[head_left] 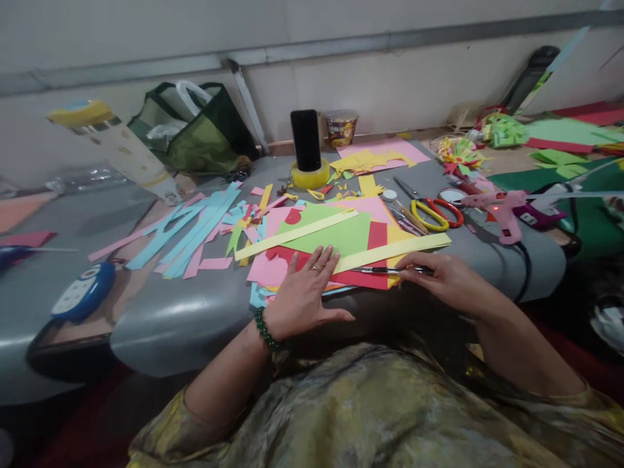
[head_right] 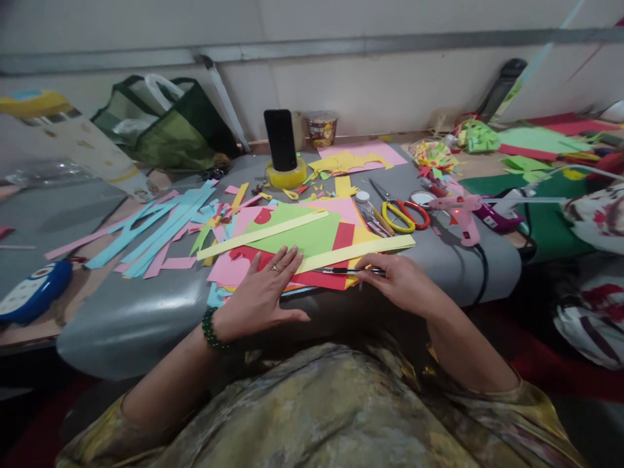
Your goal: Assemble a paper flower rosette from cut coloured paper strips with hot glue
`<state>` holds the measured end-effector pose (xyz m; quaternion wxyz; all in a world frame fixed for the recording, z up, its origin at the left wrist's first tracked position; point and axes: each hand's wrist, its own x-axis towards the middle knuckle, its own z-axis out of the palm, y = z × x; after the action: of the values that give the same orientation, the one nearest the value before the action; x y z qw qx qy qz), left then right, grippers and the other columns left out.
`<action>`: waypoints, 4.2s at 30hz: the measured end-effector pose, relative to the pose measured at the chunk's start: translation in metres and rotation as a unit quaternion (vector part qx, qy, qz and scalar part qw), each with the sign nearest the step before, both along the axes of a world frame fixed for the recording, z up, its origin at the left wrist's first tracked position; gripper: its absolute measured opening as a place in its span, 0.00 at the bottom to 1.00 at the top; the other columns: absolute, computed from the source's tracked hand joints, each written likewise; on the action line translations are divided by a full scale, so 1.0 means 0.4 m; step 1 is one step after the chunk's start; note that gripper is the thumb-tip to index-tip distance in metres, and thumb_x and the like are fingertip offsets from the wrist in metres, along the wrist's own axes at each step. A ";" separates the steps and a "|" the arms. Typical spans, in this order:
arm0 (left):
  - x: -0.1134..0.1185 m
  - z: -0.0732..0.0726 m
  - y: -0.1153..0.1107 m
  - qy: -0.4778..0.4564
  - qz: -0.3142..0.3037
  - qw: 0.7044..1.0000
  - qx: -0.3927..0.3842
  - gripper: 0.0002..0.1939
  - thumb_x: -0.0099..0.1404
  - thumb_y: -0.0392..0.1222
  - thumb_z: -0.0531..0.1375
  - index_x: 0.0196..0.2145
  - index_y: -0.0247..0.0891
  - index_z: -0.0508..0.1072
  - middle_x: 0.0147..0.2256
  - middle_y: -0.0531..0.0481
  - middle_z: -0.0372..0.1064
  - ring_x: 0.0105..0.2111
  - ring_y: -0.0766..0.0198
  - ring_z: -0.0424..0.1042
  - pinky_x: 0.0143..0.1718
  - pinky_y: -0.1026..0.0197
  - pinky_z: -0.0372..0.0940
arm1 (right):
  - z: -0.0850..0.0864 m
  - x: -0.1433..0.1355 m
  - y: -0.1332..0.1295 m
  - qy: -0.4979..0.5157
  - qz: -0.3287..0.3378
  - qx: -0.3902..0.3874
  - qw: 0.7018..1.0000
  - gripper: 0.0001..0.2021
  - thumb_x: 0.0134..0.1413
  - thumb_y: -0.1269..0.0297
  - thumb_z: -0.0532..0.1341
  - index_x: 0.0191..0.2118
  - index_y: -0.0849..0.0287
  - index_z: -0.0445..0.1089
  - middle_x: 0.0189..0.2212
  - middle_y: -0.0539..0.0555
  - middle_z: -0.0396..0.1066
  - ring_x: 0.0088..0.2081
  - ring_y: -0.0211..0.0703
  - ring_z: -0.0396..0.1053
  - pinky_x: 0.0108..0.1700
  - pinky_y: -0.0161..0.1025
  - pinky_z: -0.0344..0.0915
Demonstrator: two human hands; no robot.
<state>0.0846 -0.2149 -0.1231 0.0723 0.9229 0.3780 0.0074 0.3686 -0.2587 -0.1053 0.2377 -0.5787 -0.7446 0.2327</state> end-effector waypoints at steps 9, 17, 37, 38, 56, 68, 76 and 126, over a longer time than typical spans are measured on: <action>0.004 -0.004 -0.003 0.008 0.006 1.000 0.009 0.59 0.57 0.80 0.51 0.72 0.35 0.47 0.71 0.32 0.44 0.70 0.40 0.45 0.66 0.34 0.47 | -0.004 -0.037 -0.002 -0.009 0.015 0.015 1.000 0.16 0.61 0.51 0.55 0.37 0.53 0.76 0.33 0.55 0.80 0.34 0.48 0.74 0.36 0.41 0.66; -0.019 0.037 0.035 0.041 -0.042 0.996 -0.065 0.59 0.57 0.78 0.55 0.73 0.40 0.42 0.72 0.33 0.38 0.71 0.40 0.40 0.67 0.33 0.44 | -0.011 -0.051 -0.009 -0.015 -0.001 -0.024 1.000 0.16 0.60 0.51 0.54 0.37 0.53 0.75 0.34 0.55 0.79 0.35 0.50 0.74 0.35 0.41 0.65; -0.046 0.044 0.100 0.064 -0.117 0.986 -0.101 0.59 0.53 0.73 0.63 0.72 0.45 0.45 0.73 0.36 0.29 0.71 0.33 0.33 0.66 0.29 0.35 | 0.009 -0.045 -0.004 0.008 0.035 -0.016 0.999 0.18 0.60 0.47 0.54 0.34 0.54 0.75 0.30 0.54 0.77 0.31 0.45 0.71 0.35 0.39 0.65; -0.047 0.043 0.100 0.061 -0.118 0.986 -0.099 0.59 0.53 0.73 0.63 0.72 0.45 0.45 0.73 0.36 0.29 0.71 0.33 0.34 0.66 0.29 0.36 | 0.009 -0.043 -0.006 0.012 0.037 -0.015 0.999 0.19 0.60 0.47 0.55 0.34 0.54 0.75 0.30 0.54 0.77 0.31 0.45 0.71 0.35 0.39 0.64; -0.048 0.041 0.103 0.066 -0.119 0.986 -0.094 0.60 0.54 0.73 0.63 0.72 0.45 0.44 0.73 0.35 0.30 0.71 0.32 0.34 0.66 0.29 0.37 | 0.016 -0.048 -0.001 0.010 0.048 -0.018 0.999 0.18 0.60 0.48 0.55 0.34 0.55 0.75 0.29 0.54 0.76 0.31 0.45 0.70 0.35 0.39 0.63; -0.047 0.049 0.109 0.061 -0.116 0.984 -0.124 0.61 0.53 0.76 0.61 0.73 0.45 0.42 0.73 0.36 0.28 0.71 0.33 0.31 0.66 0.29 0.34 | 0.032 -0.093 -0.016 0.029 0.054 -0.045 0.997 0.16 0.58 0.51 0.55 0.34 0.55 0.75 0.31 0.53 0.78 0.32 0.46 0.72 0.36 0.40 0.65; -0.042 0.078 0.109 0.016 -0.057 0.989 -0.133 0.41 0.69 0.67 0.49 0.71 0.43 0.50 0.72 0.36 0.37 0.71 0.38 0.41 0.66 0.30 0.42 | 0.100 0.081 -0.041 0.021 -0.150 0.122 0.981 0.20 0.61 0.47 0.54 0.43 0.57 0.76 0.28 0.54 0.76 0.28 0.44 0.69 0.29 0.39 0.63; -0.106 0.246 0.331 -0.554 0.250 0.763 -0.221 0.26 0.63 0.61 0.62 0.50 0.38 0.73 0.45 0.44 0.76 0.38 0.63 0.76 0.34 0.65 0.71 | 0.152 -0.160 0.442 0.243 0.126 0.002 0.962 0.17 0.49 0.52 0.63 0.41 0.57 0.69 0.25 0.50 0.74 0.27 0.42 0.71 0.29 0.37 0.66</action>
<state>0.0422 -0.0825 -0.0246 0.4665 0.5896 0.4808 0.4512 0.3045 -0.0819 -0.0443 0.3816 -0.4060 -0.7315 0.3930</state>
